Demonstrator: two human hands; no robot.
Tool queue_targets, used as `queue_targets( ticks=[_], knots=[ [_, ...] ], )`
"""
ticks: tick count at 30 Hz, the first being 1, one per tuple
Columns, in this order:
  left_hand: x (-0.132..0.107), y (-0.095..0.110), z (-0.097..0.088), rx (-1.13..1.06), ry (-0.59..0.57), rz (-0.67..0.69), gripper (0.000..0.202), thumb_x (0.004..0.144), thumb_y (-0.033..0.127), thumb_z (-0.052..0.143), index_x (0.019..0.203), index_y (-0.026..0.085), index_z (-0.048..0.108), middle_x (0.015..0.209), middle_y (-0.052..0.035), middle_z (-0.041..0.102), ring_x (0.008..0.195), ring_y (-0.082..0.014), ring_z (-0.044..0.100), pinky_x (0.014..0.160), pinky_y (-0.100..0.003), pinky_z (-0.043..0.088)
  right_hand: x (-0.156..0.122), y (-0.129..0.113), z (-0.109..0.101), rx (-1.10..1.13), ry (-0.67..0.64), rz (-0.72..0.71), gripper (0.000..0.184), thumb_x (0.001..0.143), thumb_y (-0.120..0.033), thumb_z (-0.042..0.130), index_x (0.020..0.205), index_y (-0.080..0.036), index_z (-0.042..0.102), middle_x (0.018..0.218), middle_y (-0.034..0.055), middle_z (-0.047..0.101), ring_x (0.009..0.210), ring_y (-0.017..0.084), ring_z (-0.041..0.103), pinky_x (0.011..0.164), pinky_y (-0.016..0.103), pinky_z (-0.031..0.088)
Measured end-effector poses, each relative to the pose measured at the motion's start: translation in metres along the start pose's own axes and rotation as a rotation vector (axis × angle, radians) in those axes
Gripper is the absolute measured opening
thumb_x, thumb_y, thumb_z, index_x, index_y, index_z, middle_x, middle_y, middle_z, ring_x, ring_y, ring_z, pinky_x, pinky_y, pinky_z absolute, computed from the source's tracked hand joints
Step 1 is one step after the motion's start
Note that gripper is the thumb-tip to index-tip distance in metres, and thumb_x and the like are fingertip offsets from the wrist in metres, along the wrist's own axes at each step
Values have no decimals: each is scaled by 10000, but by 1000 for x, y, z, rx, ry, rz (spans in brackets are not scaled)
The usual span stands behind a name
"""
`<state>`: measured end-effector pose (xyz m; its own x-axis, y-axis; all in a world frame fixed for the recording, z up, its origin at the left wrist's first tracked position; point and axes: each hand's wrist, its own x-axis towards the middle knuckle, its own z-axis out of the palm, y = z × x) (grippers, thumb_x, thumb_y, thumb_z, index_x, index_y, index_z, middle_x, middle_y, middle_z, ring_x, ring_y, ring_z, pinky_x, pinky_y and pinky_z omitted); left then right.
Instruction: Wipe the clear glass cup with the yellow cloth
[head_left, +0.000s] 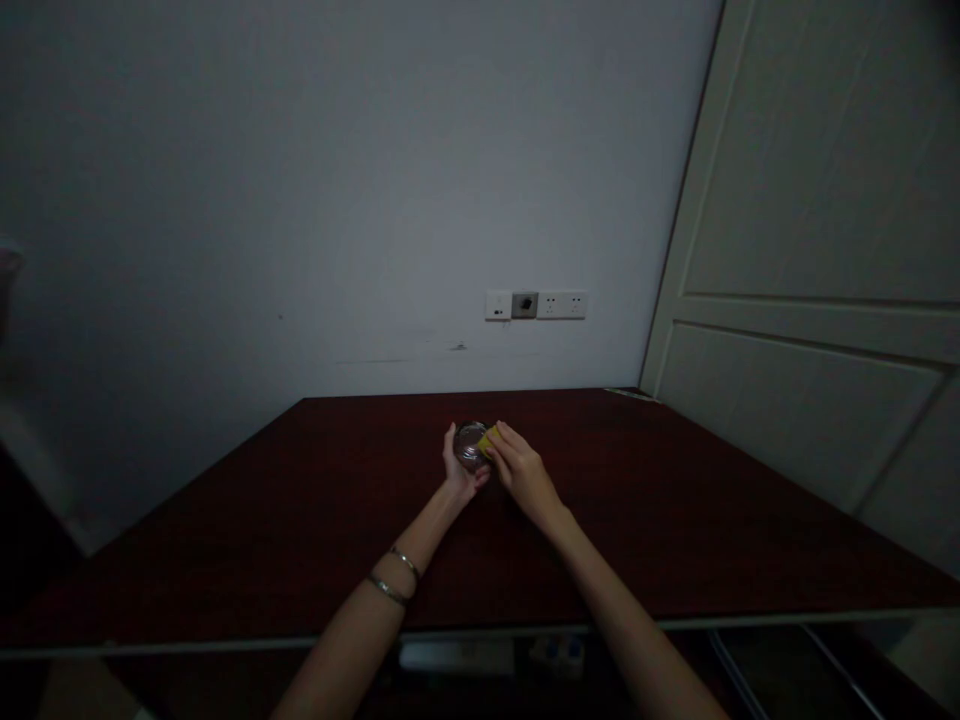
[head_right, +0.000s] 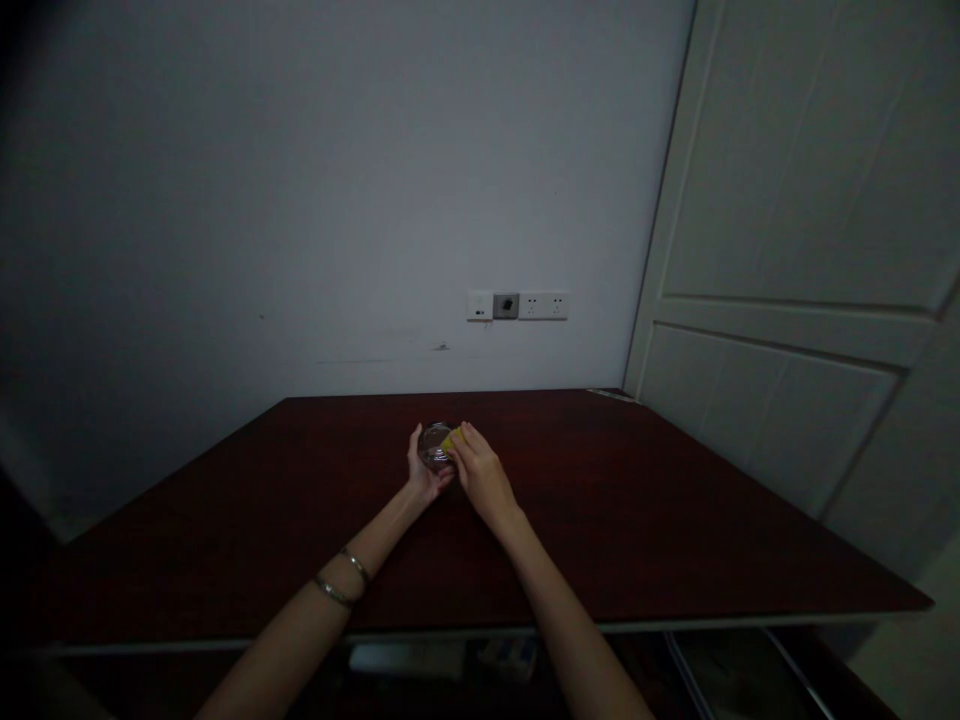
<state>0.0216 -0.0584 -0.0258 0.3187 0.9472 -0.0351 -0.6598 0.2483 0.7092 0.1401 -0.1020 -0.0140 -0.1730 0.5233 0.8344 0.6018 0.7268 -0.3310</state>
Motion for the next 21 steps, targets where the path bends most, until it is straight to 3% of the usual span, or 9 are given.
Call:
queue_targets(
  ticks=[4, 11, 14, 21],
  knots=[
    [4, -2, -9, -22, -42, -38, 594, 645, 722, 374, 609, 147, 513, 430, 11, 482, 258, -54, 323, 246, -174, 156, -2, -1, 1, -43, -43, -40, 345, 852, -213, 418, 1178, -226, 530, 1278, 76, 487, 1223, 236, 399, 997, 444, 392],
    [9, -9, -25, -55, -53, -131, 613, 637, 728, 373, 591, 135, 518, 389, 6, 460, 246, -56, 310, 242, -172, 153, -8, -6, 9, -151, -71, -49, 333, 862, -200, 391, 1154, -154, 546, 1253, 144, 498, 1223, 255, 395, 995, 437, 393],
    [9, -8, -26, -53, -39, -136, 611, 644, 721, 368, 581, 132, 517, 384, 3, 460, 242, -56, 304, 241, -171, 153, -10, -6, 12, -203, -76, -64, 334, 866, -190, 382, 1145, -107, 546, 1243, 179, 498, 1225, 259, 390, 993, 432, 395],
    [6, -8, -23, -43, 16, -146, 608, 664, 709, 344, 558, 134, 513, 373, -10, 465, 232, -62, 299, 235, -177, 155, -15, -5, 15, -270, -42, -107, 345, 869, -172, 381, 1182, -108, 512, 1253, 169, 492, 1234, 248, 379, 978, 421, 414]
  ],
)
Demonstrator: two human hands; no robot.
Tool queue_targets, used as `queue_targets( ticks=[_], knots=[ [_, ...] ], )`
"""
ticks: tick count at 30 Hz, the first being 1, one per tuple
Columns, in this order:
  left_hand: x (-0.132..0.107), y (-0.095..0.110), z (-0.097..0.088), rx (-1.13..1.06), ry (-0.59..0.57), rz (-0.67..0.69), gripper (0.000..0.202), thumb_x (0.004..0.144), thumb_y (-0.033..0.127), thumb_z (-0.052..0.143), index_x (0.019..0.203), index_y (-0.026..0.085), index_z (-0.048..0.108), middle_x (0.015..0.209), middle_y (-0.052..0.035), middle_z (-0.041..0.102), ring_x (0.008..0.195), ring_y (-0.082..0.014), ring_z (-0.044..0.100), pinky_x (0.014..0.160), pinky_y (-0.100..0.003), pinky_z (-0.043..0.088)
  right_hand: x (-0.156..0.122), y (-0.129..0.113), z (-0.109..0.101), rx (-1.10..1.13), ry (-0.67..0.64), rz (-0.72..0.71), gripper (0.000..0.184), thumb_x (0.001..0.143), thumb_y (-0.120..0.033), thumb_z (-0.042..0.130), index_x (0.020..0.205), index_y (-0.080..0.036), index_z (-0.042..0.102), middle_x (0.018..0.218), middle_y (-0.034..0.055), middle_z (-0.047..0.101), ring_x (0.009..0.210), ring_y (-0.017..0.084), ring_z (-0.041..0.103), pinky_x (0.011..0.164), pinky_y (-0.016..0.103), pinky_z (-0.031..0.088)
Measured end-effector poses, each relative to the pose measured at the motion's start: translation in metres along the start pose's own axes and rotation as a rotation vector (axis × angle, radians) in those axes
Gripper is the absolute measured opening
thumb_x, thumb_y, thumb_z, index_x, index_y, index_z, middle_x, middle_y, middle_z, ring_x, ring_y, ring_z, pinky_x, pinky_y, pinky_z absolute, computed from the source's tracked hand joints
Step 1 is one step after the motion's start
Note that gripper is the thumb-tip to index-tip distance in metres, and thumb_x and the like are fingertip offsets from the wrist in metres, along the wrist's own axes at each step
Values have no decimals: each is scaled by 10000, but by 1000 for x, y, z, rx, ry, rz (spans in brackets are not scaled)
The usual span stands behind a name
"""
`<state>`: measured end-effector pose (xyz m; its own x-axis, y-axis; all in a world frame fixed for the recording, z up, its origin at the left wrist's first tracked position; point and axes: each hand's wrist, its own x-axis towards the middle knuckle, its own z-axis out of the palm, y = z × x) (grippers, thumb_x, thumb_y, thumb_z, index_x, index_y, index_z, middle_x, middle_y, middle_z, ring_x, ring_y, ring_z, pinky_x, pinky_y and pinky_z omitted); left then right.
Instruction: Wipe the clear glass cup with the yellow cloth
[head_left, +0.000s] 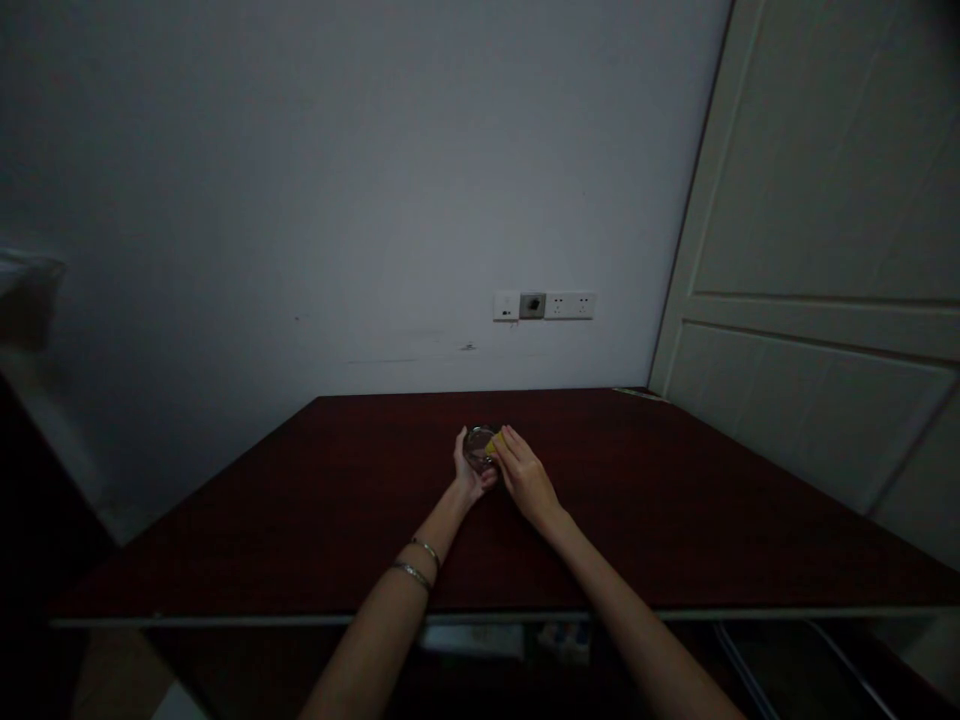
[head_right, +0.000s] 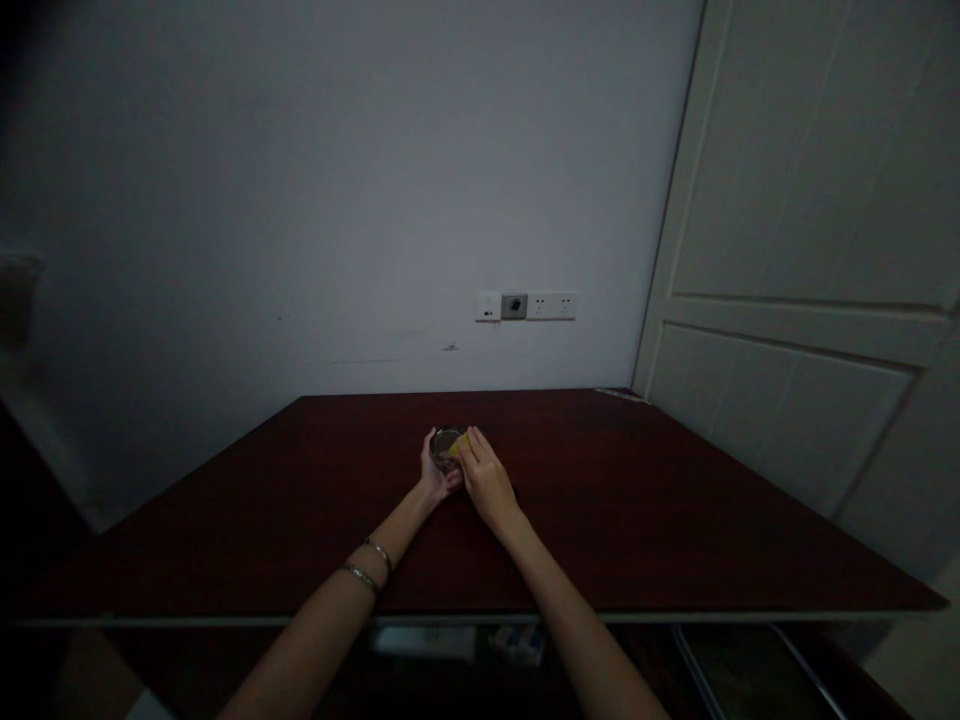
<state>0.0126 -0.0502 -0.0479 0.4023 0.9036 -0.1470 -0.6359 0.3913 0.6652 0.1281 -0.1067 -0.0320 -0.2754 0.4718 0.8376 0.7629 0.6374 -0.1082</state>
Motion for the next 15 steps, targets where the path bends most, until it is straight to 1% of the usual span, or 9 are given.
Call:
queue_targets(
  ticks=[4, 8, 10, 13, 15],
  knots=[
    [0, -2, -1, 0, 12, 19, 594, 649, 711, 377, 558, 140, 514, 386, -9, 484, 230, -63, 310, 233, -177, 168, -4, 0, 1, -35, -3, -35, 347, 868, -172, 382, 1172, -70, 516, 1240, 192, 497, 1235, 257, 375, 982, 411, 411],
    [-1, -3, -1, 9, 25, 15, 579, 648, 699, 407, 569, 141, 537, 363, 2, 468, 225, -69, 320, 237, -182, 172, -8, -3, 2, -41, 4, -78, 350, 865, -154, 381, 1187, -88, 502, 1243, 176, 501, 1242, 254, 364, 994, 456, 384],
    [-1, -3, 2, -26, 24, 49, 535, 673, 651, 439, 600, 136, 563, 385, -4, 498, 256, -80, 377, 263, -192, 243, -9, -6, 4, -45, -8, -109, 349, 865, -146, 380, 1187, -91, 502, 1237, 169, 509, 1241, 250, 367, 1001, 467, 370],
    [-1, -4, 7, -125, 27, 153, 448, 716, 550, 478, 647, 123, 594, 504, -35, 593, 400, -110, 522, 401, -214, 405, -10, -13, 7, -59, -27, -149, 344, 862, -139, 383, 1172, -64, 512, 1230, 184, 511, 1233, 252, 379, 999, 441, 378],
    [-1, -4, 9, -164, 43, 187, 410, 724, 506, 498, 628, 119, 592, 544, -43, 613, 470, -120, 562, 467, -217, 437, -9, -17, 9, -67, -22, -157, 342, 858, -136, 388, 1164, -55, 518, 1228, 192, 511, 1228, 253, 387, 994, 420, 388]
  ],
)
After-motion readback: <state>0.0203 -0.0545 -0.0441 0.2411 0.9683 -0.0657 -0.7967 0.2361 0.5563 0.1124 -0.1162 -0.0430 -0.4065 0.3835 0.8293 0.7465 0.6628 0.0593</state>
